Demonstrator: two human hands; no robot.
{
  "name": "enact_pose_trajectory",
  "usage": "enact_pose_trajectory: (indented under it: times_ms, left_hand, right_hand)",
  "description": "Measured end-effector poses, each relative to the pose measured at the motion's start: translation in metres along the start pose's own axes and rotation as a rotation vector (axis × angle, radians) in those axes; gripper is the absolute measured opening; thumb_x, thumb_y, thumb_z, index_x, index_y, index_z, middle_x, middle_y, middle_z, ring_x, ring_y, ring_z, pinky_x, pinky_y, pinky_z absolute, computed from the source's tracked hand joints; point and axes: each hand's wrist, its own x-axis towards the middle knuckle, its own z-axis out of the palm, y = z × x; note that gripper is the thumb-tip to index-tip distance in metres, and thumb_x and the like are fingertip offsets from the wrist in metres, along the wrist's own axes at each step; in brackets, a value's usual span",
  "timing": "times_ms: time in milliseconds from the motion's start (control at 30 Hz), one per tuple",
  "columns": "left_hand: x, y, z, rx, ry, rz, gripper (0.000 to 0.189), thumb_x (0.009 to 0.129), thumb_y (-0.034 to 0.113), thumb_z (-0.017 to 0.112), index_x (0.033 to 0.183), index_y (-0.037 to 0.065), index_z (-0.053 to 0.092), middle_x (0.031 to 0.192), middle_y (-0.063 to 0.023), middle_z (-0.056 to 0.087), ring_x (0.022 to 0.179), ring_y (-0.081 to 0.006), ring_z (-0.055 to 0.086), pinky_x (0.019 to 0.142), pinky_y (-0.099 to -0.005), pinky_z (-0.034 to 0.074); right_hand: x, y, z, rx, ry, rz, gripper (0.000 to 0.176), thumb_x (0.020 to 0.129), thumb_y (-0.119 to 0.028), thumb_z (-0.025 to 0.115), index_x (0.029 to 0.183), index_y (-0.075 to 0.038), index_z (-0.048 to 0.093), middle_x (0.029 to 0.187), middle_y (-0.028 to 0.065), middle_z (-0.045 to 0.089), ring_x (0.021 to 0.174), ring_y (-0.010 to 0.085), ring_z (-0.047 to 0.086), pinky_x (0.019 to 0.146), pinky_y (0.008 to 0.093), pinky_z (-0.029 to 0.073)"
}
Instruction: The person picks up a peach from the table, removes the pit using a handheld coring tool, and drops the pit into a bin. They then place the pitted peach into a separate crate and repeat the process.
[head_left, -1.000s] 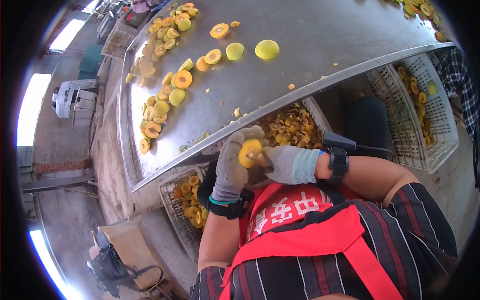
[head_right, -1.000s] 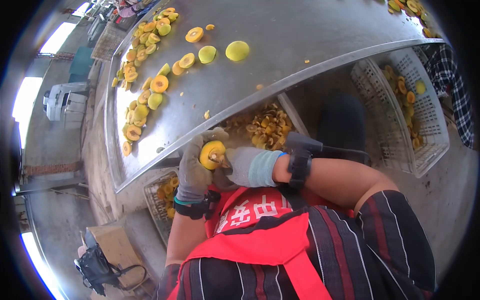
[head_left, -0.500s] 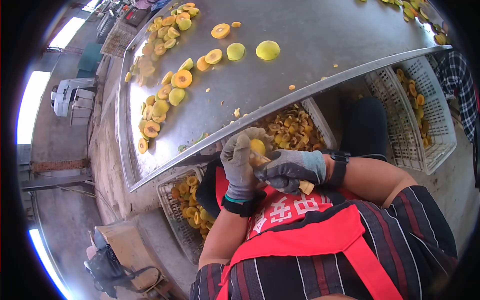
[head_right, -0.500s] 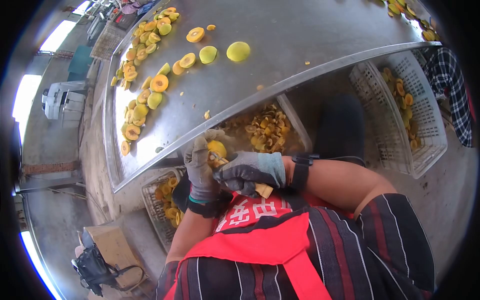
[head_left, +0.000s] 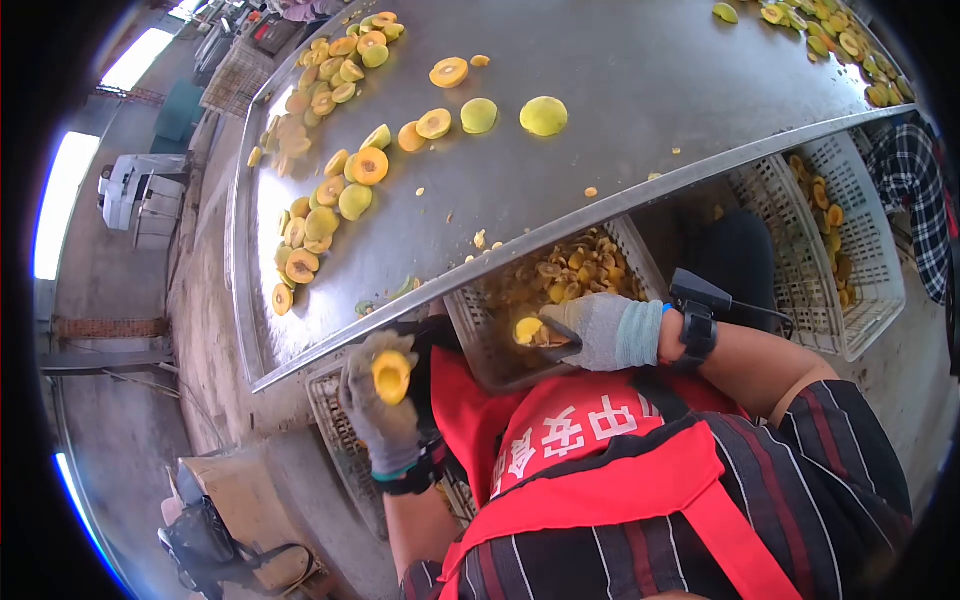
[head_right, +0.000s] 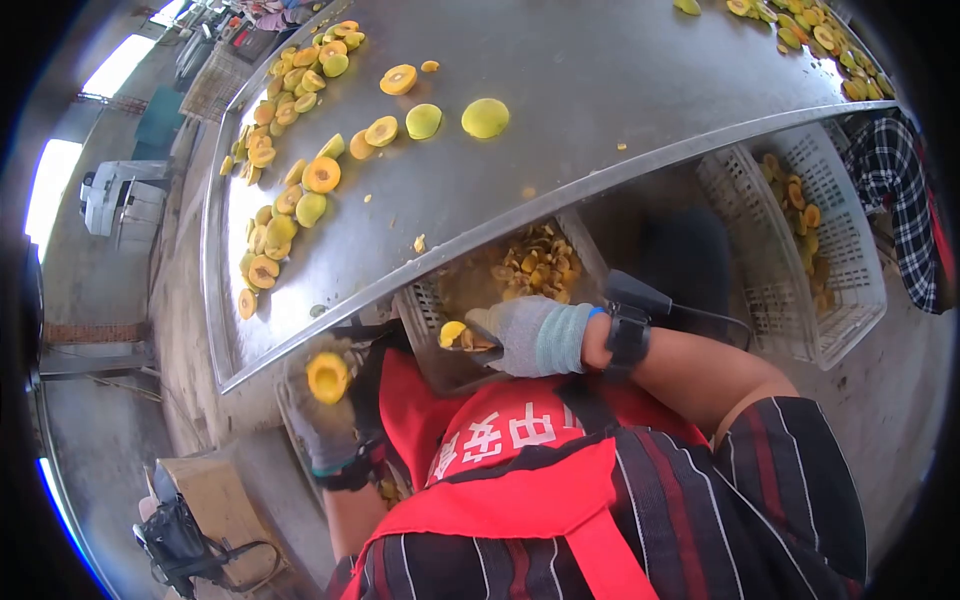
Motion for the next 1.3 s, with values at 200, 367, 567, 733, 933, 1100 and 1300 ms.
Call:
enact_pose_trajectory:
  times_ms: [200,367,567,733,933,1100,1300]
  left_hand:
    - [-0.018,0.026,-0.105,0.928,-0.087,-0.335,0.025,0.081,0.013,0.063,0.098,-0.005,0.061,0.095,-0.0103,0.063,0.088,-0.0174,0.060,0.078,-0.0279,0.046]
    - [0.105,0.057,0.024,0.917,-0.328,0.009,0.039,0.081,0.019,0.062,0.114,-0.001,0.057,0.099,-0.0158,0.063,0.093,-0.0192,0.060,0.078,-0.0295,0.048]
    - [0.212,0.004,0.214,1.019,-0.701,0.584,0.058,0.078,0.035,0.064,0.126,0.007,0.049,0.126,-0.0179,0.051,0.111,-0.0321,0.053,0.092,-0.0376,0.043]
    - [0.217,-0.049,0.269,1.263,-0.739,0.552,0.057,0.072,0.032,0.072,0.118,0.007,0.051,0.119,-0.0178,0.052,0.106,-0.0321,0.055,0.090,-0.0382,0.045]
    - [0.195,-0.011,0.216,0.893,-0.760,0.047,0.053,0.072,0.030,0.075,0.110,0.001,0.051,0.104,-0.0130,0.056,0.095,-0.0249,0.058,0.076,-0.0334,0.049]
    - [0.120,0.025,0.127,-0.585,-0.651,-0.315,0.050,0.087,0.027,0.055,0.124,-0.002,0.040,0.112,-0.0180,0.054,0.103,-0.0315,0.055,0.076,-0.0382,0.053]
    - [0.046,0.007,0.088,-0.879,-0.393,-0.370,0.063,0.085,0.039,0.053,0.130,-0.002,0.038,0.120,-0.0214,0.051,0.106,-0.0369,0.053,0.081,-0.0432,0.050]
  right_hand:
    - [0.005,0.011,-0.003,0.244,-0.013,-0.102,0.041,0.090,-0.041,0.046,0.101,-0.005,0.060,0.090,0.0180,0.063,0.079,0.0374,0.059,0.070,0.0437,0.045]
    - [0.018,0.019,-0.009,0.374,-0.138,0.236,0.056,0.087,-0.056,0.043,0.088,-0.004,0.065,0.075,0.0171,0.062,0.066,0.0350,0.057,0.068,0.0408,0.044]
    - [0.021,0.042,0.006,0.407,-0.123,0.129,0.067,0.085,-0.064,0.037,0.087,-0.003,0.064,0.076,0.0164,0.062,0.068,0.0330,0.058,0.068,0.0408,0.044]
    - [0.011,0.038,-0.011,0.641,-0.213,0.160,0.060,0.089,-0.056,0.041,0.081,-0.001,0.062,0.067,0.0118,0.058,0.057,0.0220,0.057,0.058,0.0344,0.045]
    - [0.012,0.036,-0.003,1.081,-0.214,0.321,0.046,0.089,-0.051,0.048,0.091,-0.006,0.059,0.061,0.0042,0.053,0.048,0.0130,0.049,0.044,0.0259,0.039]
    - [0.013,0.032,0.004,0.954,-0.006,0.083,0.035,0.089,-0.039,0.054,0.098,-0.005,0.058,0.072,0.0053,0.057,0.059,0.0114,0.052,0.052,0.0264,0.043]
    - [-0.003,-0.009,-0.020,0.652,0.319,-0.130,0.031,0.088,-0.023,0.058,0.110,-0.002,0.052,0.089,0.0126,0.062,0.075,0.0226,0.059,0.069,0.0348,0.046]
